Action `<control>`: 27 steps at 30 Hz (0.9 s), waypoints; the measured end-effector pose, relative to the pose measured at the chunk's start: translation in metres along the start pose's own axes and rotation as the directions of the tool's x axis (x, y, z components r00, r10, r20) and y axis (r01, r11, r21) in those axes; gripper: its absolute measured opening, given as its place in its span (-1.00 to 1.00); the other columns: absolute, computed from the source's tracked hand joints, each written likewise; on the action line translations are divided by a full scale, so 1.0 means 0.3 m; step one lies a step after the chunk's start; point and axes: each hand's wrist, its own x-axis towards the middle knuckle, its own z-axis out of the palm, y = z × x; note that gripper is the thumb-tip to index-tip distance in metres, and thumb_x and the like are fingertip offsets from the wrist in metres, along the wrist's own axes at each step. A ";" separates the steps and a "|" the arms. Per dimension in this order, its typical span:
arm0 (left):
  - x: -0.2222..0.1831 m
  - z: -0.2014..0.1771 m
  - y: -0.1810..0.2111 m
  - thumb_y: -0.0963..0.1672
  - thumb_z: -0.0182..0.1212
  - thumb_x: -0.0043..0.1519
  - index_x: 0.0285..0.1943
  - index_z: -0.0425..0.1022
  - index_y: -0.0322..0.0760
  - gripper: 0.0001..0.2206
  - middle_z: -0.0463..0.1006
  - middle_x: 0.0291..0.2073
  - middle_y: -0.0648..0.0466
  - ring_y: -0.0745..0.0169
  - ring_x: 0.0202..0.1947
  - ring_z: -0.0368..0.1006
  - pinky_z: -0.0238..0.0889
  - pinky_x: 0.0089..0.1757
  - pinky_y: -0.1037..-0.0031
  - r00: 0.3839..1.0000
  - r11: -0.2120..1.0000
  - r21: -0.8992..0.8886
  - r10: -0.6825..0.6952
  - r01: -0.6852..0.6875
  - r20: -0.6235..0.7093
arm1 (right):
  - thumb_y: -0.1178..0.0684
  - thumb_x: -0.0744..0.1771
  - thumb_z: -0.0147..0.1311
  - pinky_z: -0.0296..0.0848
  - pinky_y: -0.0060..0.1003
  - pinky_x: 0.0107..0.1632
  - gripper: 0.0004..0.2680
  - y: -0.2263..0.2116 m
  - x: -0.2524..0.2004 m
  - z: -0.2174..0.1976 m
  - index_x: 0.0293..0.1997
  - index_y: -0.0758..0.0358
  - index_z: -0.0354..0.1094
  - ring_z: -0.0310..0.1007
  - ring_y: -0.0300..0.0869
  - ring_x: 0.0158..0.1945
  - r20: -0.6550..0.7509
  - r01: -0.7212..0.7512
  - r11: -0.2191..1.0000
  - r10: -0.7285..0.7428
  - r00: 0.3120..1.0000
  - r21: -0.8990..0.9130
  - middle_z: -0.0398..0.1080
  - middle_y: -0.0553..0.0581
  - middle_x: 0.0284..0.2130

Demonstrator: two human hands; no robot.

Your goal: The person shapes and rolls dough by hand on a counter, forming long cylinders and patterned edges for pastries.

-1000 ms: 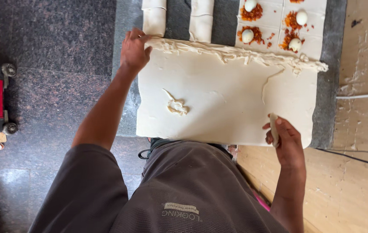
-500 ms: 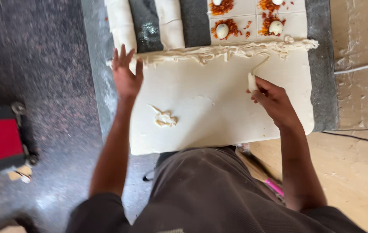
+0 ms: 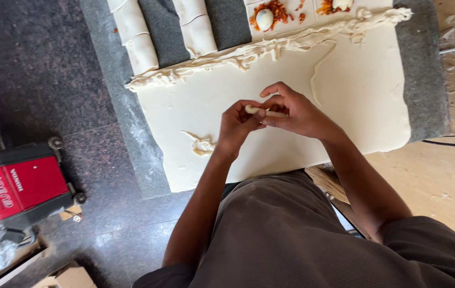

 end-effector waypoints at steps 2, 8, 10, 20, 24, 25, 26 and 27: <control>-0.010 -0.017 -0.001 -0.18 0.33 0.30 0.07 0.48 -0.46 -0.76 0.60 -0.13 -0.10 0.23 -0.15 0.56 0.55 -0.08 0.39 0.999 1.000 0.000 0.021 -0.021 -0.036 | 0.15 0.35 0.23 0.48 -0.36 -0.04 -0.65 0.016 0.005 0.024 0.21 0.33 0.15 0.50 -0.26 -0.04 -0.002 0.047 0.994 -0.047 0.999 0.104 0.55 0.14 -0.08; -0.030 -0.051 0.053 -0.19 0.31 0.28 -0.02 0.42 -0.42 -0.80 0.62 -0.08 -0.12 0.26 -0.13 0.58 0.56 -0.06 0.40 0.983 0.988 -0.080 0.119 -0.131 -0.138 | 0.26 0.30 0.22 0.59 -0.40 -0.07 -0.77 0.020 0.022 0.106 0.06 0.35 0.47 0.55 -0.29 -0.14 -0.243 0.108 0.943 -0.030 0.969 0.314 0.56 0.11 -0.11; -0.041 -0.048 0.084 -0.19 0.31 0.25 -0.04 0.40 -0.39 -0.79 0.63 -0.03 -0.10 0.28 -0.10 0.57 0.55 -0.04 0.42 0.980 0.983 -0.130 0.110 -0.132 -0.165 | 0.30 0.30 0.25 0.60 -0.35 0.01 -0.80 0.019 0.015 0.089 0.02 0.37 0.51 0.60 -0.23 -0.07 -0.295 0.134 0.955 -0.052 0.954 0.263 0.54 0.13 -0.10; -0.037 -0.007 0.091 -0.20 0.42 0.20 0.07 0.61 -0.43 -0.72 0.68 -0.17 -0.02 0.33 -0.17 0.58 0.52 -0.11 0.50 0.990 0.965 0.224 0.139 -0.134 -0.005 | 0.27 0.31 0.29 0.61 -0.37 0.02 -0.86 -0.001 -0.015 0.044 -0.07 0.35 0.53 0.60 -0.24 -0.08 -0.266 0.113 0.983 -0.071 0.961 0.144 0.58 0.10 -0.17; 0.005 -0.068 0.038 -0.19 0.44 0.17 -0.07 0.67 -0.44 -0.80 0.69 -0.28 -0.01 0.32 -0.31 0.57 0.53 -0.22 0.52 0.990 0.957 0.252 0.142 -0.144 0.024 | 0.27 0.26 0.33 0.59 -0.35 -0.01 -0.87 0.022 -0.045 0.033 -0.15 0.33 0.57 0.59 -0.24 -0.15 -0.199 0.024 0.959 0.034 0.979 0.282 0.61 0.11 -0.25; 0.007 -0.090 0.013 -0.19 0.44 0.17 -0.07 0.67 -0.44 -0.80 0.69 -0.28 -0.01 0.32 -0.31 0.57 0.53 -0.22 0.52 0.989 0.959 0.242 0.146 -0.147 0.025 | 0.27 0.24 0.34 0.59 -0.35 -0.03 -0.86 0.031 -0.062 0.039 -0.18 0.33 0.58 0.58 -0.25 -0.17 -0.139 -0.020 0.965 0.058 0.989 0.263 0.61 0.11 -0.26; 0.005 -0.118 -0.012 -0.22 0.43 0.17 -0.09 0.66 -0.45 -0.82 0.68 -0.29 -0.01 0.31 -0.31 0.58 0.53 -0.23 0.52 0.993 0.966 0.232 0.121 -0.114 -0.017 | 0.27 0.24 0.34 0.59 -0.35 -0.03 -0.86 0.038 -0.090 0.048 -0.18 0.33 0.58 0.58 -0.25 -0.17 -0.137 -0.025 0.967 0.062 0.989 0.254 0.61 0.11 -0.26; 0.007 -0.156 -0.029 -0.24 0.42 0.18 -0.10 0.66 -0.45 -0.85 0.67 -0.30 -0.01 0.29 -0.30 0.59 0.53 -0.24 0.52 0.994 0.971 0.224 0.096 -0.082 -0.055 | 0.29 0.22 0.31 0.56 -0.33 -0.09 -0.87 0.039 -0.117 0.062 -0.22 0.33 0.60 0.56 -0.24 -0.20 0.028 -0.051 0.967 0.045 0.999 0.250 0.61 0.11 -0.28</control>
